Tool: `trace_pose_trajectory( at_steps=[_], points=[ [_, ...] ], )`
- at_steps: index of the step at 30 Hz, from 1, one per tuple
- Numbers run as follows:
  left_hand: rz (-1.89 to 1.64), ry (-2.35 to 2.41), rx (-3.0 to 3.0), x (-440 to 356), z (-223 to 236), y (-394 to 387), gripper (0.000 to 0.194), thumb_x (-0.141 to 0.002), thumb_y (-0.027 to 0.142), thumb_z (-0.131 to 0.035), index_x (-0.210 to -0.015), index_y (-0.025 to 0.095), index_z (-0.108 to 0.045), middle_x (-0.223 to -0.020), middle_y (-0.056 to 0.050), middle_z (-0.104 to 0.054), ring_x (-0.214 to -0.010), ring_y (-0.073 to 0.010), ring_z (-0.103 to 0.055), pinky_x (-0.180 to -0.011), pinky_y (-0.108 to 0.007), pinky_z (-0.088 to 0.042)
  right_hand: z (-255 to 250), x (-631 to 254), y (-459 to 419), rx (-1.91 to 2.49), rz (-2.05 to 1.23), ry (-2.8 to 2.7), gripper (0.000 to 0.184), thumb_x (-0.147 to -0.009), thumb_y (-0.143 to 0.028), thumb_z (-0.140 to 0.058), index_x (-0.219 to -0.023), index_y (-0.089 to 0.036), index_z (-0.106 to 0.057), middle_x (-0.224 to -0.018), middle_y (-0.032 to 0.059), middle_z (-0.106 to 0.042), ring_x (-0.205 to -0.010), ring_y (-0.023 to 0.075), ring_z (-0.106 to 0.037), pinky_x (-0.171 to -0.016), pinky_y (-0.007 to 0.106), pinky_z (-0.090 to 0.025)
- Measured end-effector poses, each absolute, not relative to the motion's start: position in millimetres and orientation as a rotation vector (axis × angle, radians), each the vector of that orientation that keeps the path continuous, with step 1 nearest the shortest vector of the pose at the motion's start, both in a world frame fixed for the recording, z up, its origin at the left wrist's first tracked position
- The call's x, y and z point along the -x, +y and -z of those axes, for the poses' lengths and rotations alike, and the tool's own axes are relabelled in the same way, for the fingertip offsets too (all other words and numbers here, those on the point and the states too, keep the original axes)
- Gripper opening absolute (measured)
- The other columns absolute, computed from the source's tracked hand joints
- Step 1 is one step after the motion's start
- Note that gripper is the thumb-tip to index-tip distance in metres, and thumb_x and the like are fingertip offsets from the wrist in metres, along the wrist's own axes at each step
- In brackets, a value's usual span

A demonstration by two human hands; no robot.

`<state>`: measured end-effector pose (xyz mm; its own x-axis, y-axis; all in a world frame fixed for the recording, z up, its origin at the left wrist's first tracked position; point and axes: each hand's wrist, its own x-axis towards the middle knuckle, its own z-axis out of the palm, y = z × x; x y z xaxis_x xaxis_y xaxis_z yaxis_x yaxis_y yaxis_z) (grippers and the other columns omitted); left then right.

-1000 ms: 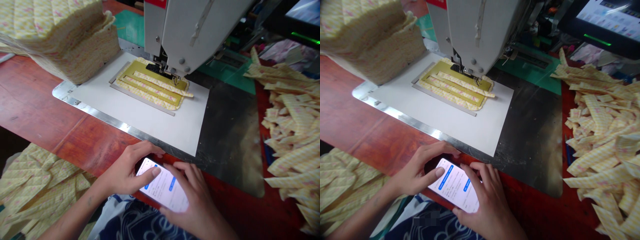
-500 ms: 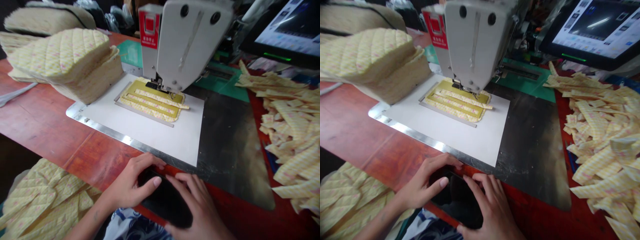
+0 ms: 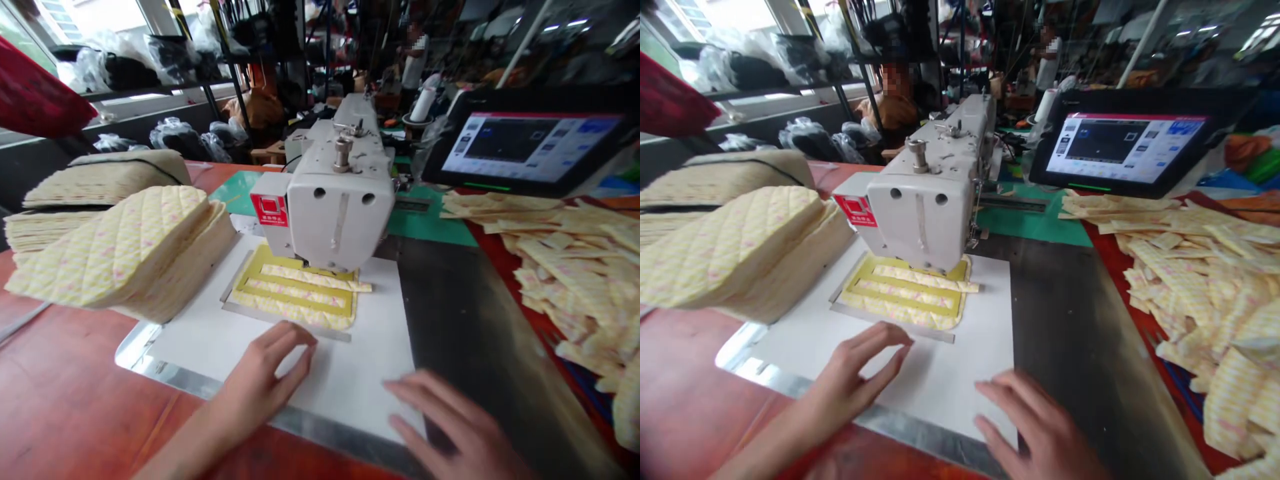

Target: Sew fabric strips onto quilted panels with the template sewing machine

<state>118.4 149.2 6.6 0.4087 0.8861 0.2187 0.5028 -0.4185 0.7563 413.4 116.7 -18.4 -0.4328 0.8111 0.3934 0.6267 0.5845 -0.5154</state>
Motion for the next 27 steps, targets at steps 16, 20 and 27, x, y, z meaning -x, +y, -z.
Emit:
trace_pose_trajectory(
  at_steps=[16, 20, 27],
  points=[
    [-1.121, 1.265, -1.610, -159, 33, 187, 0.017, -0.098, 0.030, -0.061, -0.098, 0.017, -0.072, -0.092, -0.006, -0.075, -0.082, -0.0170, -0.070, -0.076, -0.028, -0.057, 24, -361, 212, 1.010, -0.223, -1.989, 0.018, -0.098, -0.011, -0.058, -0.107, -0.022, -0.069, -0.094, 0.0039, -0.071, -0.082, 0.0164, -0.070, -0.078, 0.027, -0.058],
    [-1.220, 1.117, -1.332, -171, 28, 186, 0.023, -0.093, 0.036, -0.070, -0.104, 0.016, -0.073, -0.100, -0.008, -0.079, -0.092, -0.0218, -0.075, -0.086, -0.034, -0.061, 14, -348, 199, 0.977, -0.350, -1.903, 0.016, -0.095, -0.010, -0.061, -0.103, -0.021, -0.069, -0.090, 0.0035, -0.072, -0.076, 0.0146, -0.069, -0.073, 0.025, -0.057],
    [-1.369, 1.086, -1.365, -178, 19, 180, 0.030, -0.084, 0.034, -0.081, -0.105, 0.016, -0.073, -0.104, -0.009, -0.078, -0.095, -0.0226, -0.075, -0.094, -0.036, -0.062, 6, -351, 200, 0.877, -0.620, -1.876, 0.033, -0.093, -0.009, -0.061, -0.117, -0.026, -0.073, -0.108, 0.0053, -0.076, -0.095, 0.0187, -0.074, -0.085, 0.029, -0.061]
  ],
)
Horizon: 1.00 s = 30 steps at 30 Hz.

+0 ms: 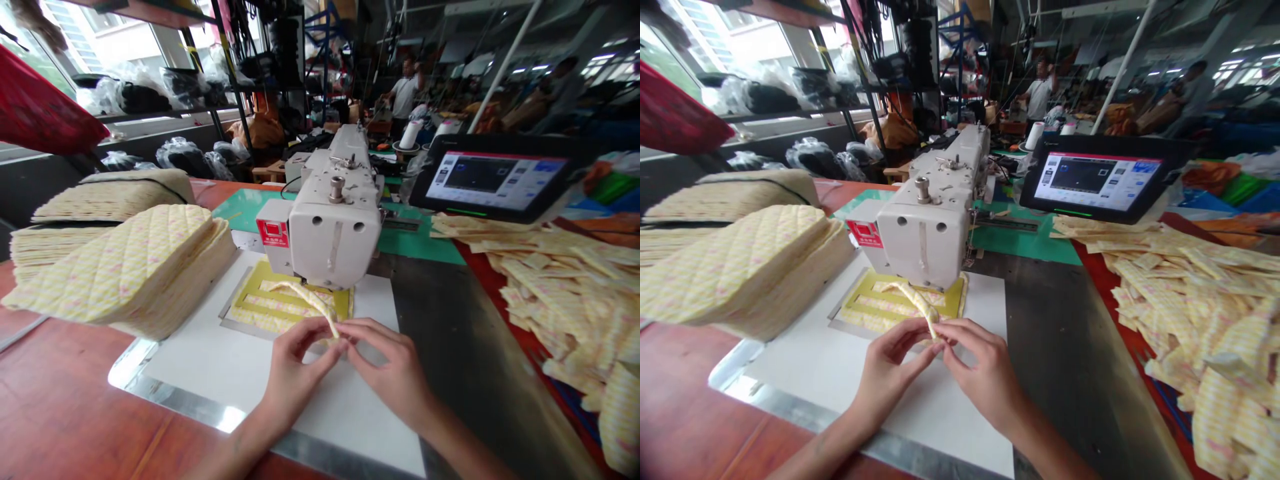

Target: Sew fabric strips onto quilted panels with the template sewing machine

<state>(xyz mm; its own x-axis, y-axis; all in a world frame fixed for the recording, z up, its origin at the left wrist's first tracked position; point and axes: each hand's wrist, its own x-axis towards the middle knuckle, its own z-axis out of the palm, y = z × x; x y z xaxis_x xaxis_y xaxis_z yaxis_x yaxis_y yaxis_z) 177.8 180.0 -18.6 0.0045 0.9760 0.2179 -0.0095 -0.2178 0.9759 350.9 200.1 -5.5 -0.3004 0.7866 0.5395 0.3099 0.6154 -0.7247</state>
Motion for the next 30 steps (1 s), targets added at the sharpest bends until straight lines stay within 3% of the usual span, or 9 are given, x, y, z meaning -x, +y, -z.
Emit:
trace_pose_trajectory(
  at_steps=[4, 8, 11, 16, 19, 26, 30],
  points=[
    [-1.392, 1.170, -1.406, -178, 22, 178, 0.022, -0.089, 0.034, -0.076, -0.101, 0.016, -0.072, -0.097, -0.007, -0.076, -0.090, -0.0203, -0.073, -0.086, -0.032, -0.062, 0, -353, 204, 0.840, -0.636, -1.872, 0.026, -0.094, -0.012, -0.064, -0.109, -0.028, -0.078, -0.099, 0.0037, -0.078, -0.092, 0.0189, -0.074, -0.083, 0.030, -0.062],
    [-1.390, 1.180, -1.612, -175, 22, 178, 0.013, -0.097, 0.029, -0.066, -0.102, 0.019, -0.073, -0.099, -0.007, -0.071, -0.094, -0.0198, -0.069, -0.085, -0.032, -0.058, 0, -354, 211, 0.879, -0.611, -1.886, 0.021, -0.092, -0.019, -0.072, -0.111, -0.026, -0.076, -0.105, 0.0052, -0.076, -0.099, 0.0200, -0.073, -0.088, 0.031, -0.061],
    [-1.451, 1.254, -1.886, -168, 19, 181, 0.012, -0.095, 0.022, -0.067, -0.105, 0.023, -0.075, -0.100, -0.006, -0.062, -0.094, -0.0194, -0.062, -0.082, -0.033, -0.054, 4, -355, 217, 0.861, -0.647, -1.911, 0.023, -0.091, -0.021, -0.073, -0.113, -0.026, -0.075, -0.108, 0.0055, -0.076, -0.099, 0.0203, -0.073, -0.089, 0.031, -0.061],
    [-1.309, 1.297, -2.297, -156, 9, 189, 0.020, -0.095, 0.014, -0.065, -0.108, 0.026, -0.074, -0.120, -0.010, -0.055, -0.111, -0.0235, -0.056, -0.094, -0.040, -0.050, 10, -352, 224, 0.851, -0.719, -1.916, 0.025, -0.087, -0.011, -0.072, -0.109, -0.024, -0.075, -0.104, 0.0052, -0.078, -0.095, 0.0206, -0.074, -0.085, 0.031, -0.060],
    [-1.144, 1.106, -2.414, -152, 2, 197, 0.022, -0.099, 0.011, -0.057, -0.113, 0.023, -0.069, -0.124, -0.011, -0.060, -0.113, -0.0215, -0.062, -0.095, -0.037, -0.052, 13, -350, 227, 0.866, -0.703, -1.904, 0.027, -0.084, -0.002, -0.067, -0.099, -0.023, -0.076, -0.094, 0.0030, -0.078, -0.086, 0.0193, -0.074, -0.079, 0.028, -0.059],
    [-1.041, 1.055, -2.297, -151, -11, 223, 0.014, -0.094, 0.024, -0.071, -0.106, 0.020, -0.067, -0.099, -0.005, -0.072, -0.092, -0.0174, -0.071, -0.083, -0.028, -0.055, 14, -352, 232, 0.885, -0.707, -1.861, 0.025, -0.086, -0.003, -0.063, -0.096, -0.022, -0.076, -0.094, 0.0042, -0.079, -0.087, 0.0201, -0.074, -0.079, 0.029, -0.058],
    [-1.021, 1.077, -2.258, -152, -12, 231, 0.012, -0.097, 0.029, -0.067, -0.100, 0.019, -0.071, -0.092, -0.006, -0.072, -0.083, -0.0172, -0.069, -0.075, -0.028, -0.055, 18, -353, 232, 0.988, -0.716, -1.835, 0.017, -0.086, -0.009, -0.068, -0.095, -0.022, -0.075, -0.088, 0.0019, -0.078, -0.079, 0.0186, -0.073, -0.074, 0.026, -0.056]
  ],
)
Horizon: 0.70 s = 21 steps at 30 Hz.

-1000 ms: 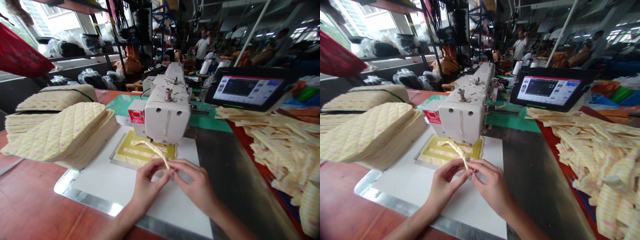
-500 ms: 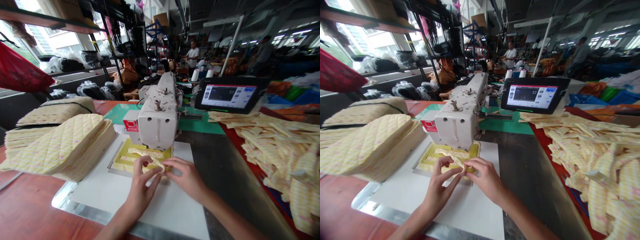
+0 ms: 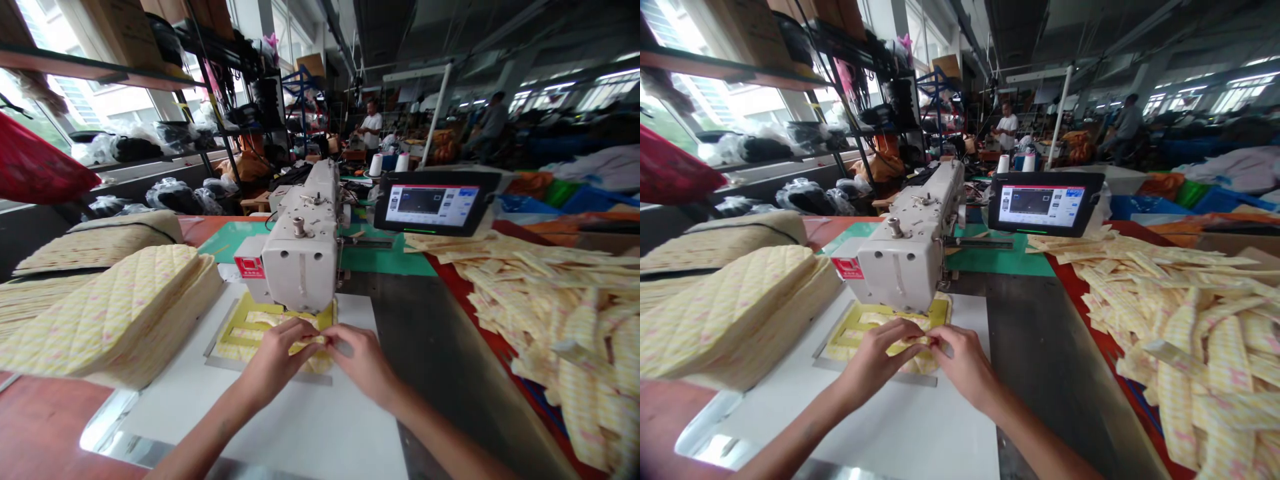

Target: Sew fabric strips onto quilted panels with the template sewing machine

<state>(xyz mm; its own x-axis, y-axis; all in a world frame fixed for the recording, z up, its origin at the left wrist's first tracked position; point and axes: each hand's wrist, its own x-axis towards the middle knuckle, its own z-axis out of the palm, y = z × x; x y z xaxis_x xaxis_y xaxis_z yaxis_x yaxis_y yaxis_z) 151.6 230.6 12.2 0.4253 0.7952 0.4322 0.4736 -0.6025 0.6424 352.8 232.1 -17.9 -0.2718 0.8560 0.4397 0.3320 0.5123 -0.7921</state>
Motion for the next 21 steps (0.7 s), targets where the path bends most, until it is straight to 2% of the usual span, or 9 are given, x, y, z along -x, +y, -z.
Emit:
trace_pose_trajectory(
  at_steps=[3, 7, 11, 16, 21],
  points=[
    [-1.047, 1.063, -2.247, -155, -10, 231, 0.014, -0.098, 0.030, -0.065, -0.097, 0.018, -0.072, -0.090, -0.006, -0.071, -0.082, -0.0171, -0.069, -0.074, -0.028, -0.055, 23, -354, 232, 1.023, -0.778, -1.812, 0.007, -0.087, -0.018, -0.073, -0.093, -0.022, -0.075, -0.084, 0.0010, -0.078, -0.075, 0.0182, -0.072, -0.071, 0.025, -0.055],
    [-1.077, 1.058, -2.229, -159, -7, 230, 0.016, -0.098, 0.031, -0.065, -0.092, 0.017, -0.071, -0.087, -0.006, -0.071, -0.078, -0.0163, -0.069, -0.072, -0.026, -0.054, 28, -355, 235, 0.999, -0.948, -1.750, 0.010, -0.085, -0.023, -0.076, -0.095, -0.021, -0.076, -0.088, 0.0017, -0.079, -0.079, 0.0195, -0.074, -0.074, 0.026, -0.057],
    [-1.044, 1.070, -2.197, -158, -6, 231, 0.014, -0.096, 0.031, -0.067, -0.094, 0.017, -0.072, -0.088, -0.006, -0.071, -0.079, -0.0164, -0.069, -0.073, -0.027, -0.055, 31, -356, 238, 0.988, -1.006, -1.720, 0.008, -0.087, -0.021, -0.072, -0.094, -0.020, -0.076, -0.090, 0.0034, -0.080, -0.082, 0.0213, -0.076, -0.077, 0.029, -0.059],
    [-0.938, 1.114, -2.143, -156, -7, 230, 0.016, -0.096, 0.032, -0.068, -0.104, 0.019, -0.074, -0.094, -0.006, -0.073, -0.086, -0.0182, -0.070, -0.079, -0.029, -0.055, 36, -357, 238, 0.964, -1.035, -1.692, 0.021, -0.090, -0.018, -0.067, -0.110, -0.023, -0.069, -0.097, 0.0035, -0.080, -0.089, 0.0200, -0.077, -0.083, 0.031, -0.061],
    [-0.971, 1.133, -2.160, -160, -5, 228, 0.014, -0.098, 0.027, -0.065, -0.096, 0.017, -0.074, -0.089, -0.005, -0.072, -0.082, -0.0172, -0.069, -0.075, -0.028, -0.053, 31, -358, 239, 0.947, -1.053, -1.743, 0.017, -0.091, -0.020, -0.067, -0.108, -0.023, -0.070, -0.100, 0.0042, -0.080, -0.092, 0.0209, -0.077, -0.085, 0.031, -0.060]
  ],
)
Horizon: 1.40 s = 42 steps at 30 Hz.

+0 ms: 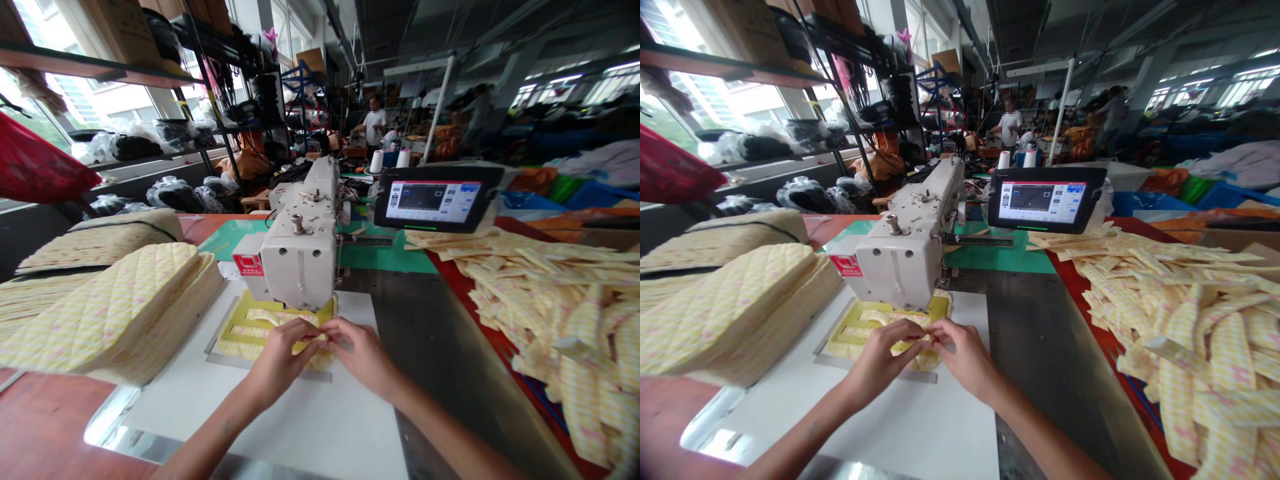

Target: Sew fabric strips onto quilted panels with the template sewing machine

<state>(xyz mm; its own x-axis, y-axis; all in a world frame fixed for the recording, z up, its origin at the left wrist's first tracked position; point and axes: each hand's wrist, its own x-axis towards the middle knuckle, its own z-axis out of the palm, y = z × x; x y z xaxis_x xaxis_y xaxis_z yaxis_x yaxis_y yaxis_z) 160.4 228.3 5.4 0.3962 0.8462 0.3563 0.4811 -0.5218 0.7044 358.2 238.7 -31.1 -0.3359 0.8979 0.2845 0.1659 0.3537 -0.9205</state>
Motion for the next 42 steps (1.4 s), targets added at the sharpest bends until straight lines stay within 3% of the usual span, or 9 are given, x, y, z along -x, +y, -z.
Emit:
trace_pose_trajectory(
  at_steps=[6, 9, 17, 27, 36, 42],
  points=[
    [-1.083, 1.009, -2.390, -159, 8, 223, 0.010, -0.100, 0.016, -0.060, -0.100, 0.016, -0.070, -0.093, -0.006, -0.070, -0.085, -0.0165, -0.067, -0.075, -0.027, -0.054, 29, -359, 241, 0.997, -0.971, -1.810, 0.006, -0.085, -0.016, -0.074, -0.088, -0.020, -0.076, -0.083, 0.0023, -0.079, -0.076, 0.0194, -0.074, -0.070, 0.025, -0.056],
    [-1.025, 0.887, -2.782, -153, 15, 220, 0.014, -0.101, 0.011, -0.055, -0.108, 0.012, -0.066, -0.098, -0.010, -0.070, -0.088, -0.0201, -0.064, -0.076, -0.032, -0.055, 34, -358, 241, 0.980, -0.837, -1.830, 0.014, -0.086, -0.009, -0.069, -0.088, -0.021, -0.076, -0.083, 0.0014, -0.079, -0.075, 0.0176, -0.073, -0.069, 0.024, -0.055],
    [-0.824, 0.966, -3.326, -140, 20, 247, 0.021, -0.104, 0.014, -0.046, -0.099, 0.009, -0.066, -0.092, -0.013, -0.070, -0.084, -0.0249, -0.065, -0.071, -0.039, -0.059, 48, -364, 247, 1.058, -0.712, -1.779, 0.013, -0.088, -0.009, -0.069, -0.092, -0.021, -0.072, -0.085, 0.0015, -0.077, -0.074, 0.0173, -0.073, -0.070, 0.025, -0.056],
    [-0.588, 0.917, -3.219, -139, 26, 274, 0.023, -0.104, 0.026, -0.051, -0.113, 0.009, -0.064, -0.105, -0.015, -0.073, -0.091, -0.0267, -0.071, -0.078, -0.040, -0.062, 48, -365, 245, 1.076, -0.703, -1.808, 0.013, -0.089, -0.009, -0.070, -0.094, -0.021, -0.071, -0.085, 0.0010, -0.075, -0.073, 0.0163, -0.071, -0.068, 0.025, -0.055],
    [-0.677, 0.932, -2.883, -129, 36, 275, 0.029, -0.098, 0.006, -0.052, -0.123, 0.013, -0.065, -0.123, -0.014, -0.072, -0.108, -0.0249, -0.070, -0.093, -0.038, -0.061, 51, -363, 248, 1.084, -0.659, -1.817, 0.015, -0.088, -0.008, -0.072, -0.096, -0.021, -0.070, -0.087, 0.0013, -0.073, -0.074, 0.0153, -0.069, -0.068, 0.024, -0.055],
    [-0.802, 0.978, -2.764, -128, 47, 278, 0.031, -0.095, 0.003, -0.054, -0.119, 0.016, -0.069, -0.117, -0.011, -0.075, -0.104, -0.0228, -0.073, -0.092, -0.037, -0.062, 50, -362, 245, 1.091, -0.586, -1.880, 0.013, -0.091, -0.008, -0.069, -0.096, -0.020, -0.069, -0.088, 0.0012, -0.069, -0.076, 0.0158, -0.067, -0.071, 0.025, -0.055]
  ],
)
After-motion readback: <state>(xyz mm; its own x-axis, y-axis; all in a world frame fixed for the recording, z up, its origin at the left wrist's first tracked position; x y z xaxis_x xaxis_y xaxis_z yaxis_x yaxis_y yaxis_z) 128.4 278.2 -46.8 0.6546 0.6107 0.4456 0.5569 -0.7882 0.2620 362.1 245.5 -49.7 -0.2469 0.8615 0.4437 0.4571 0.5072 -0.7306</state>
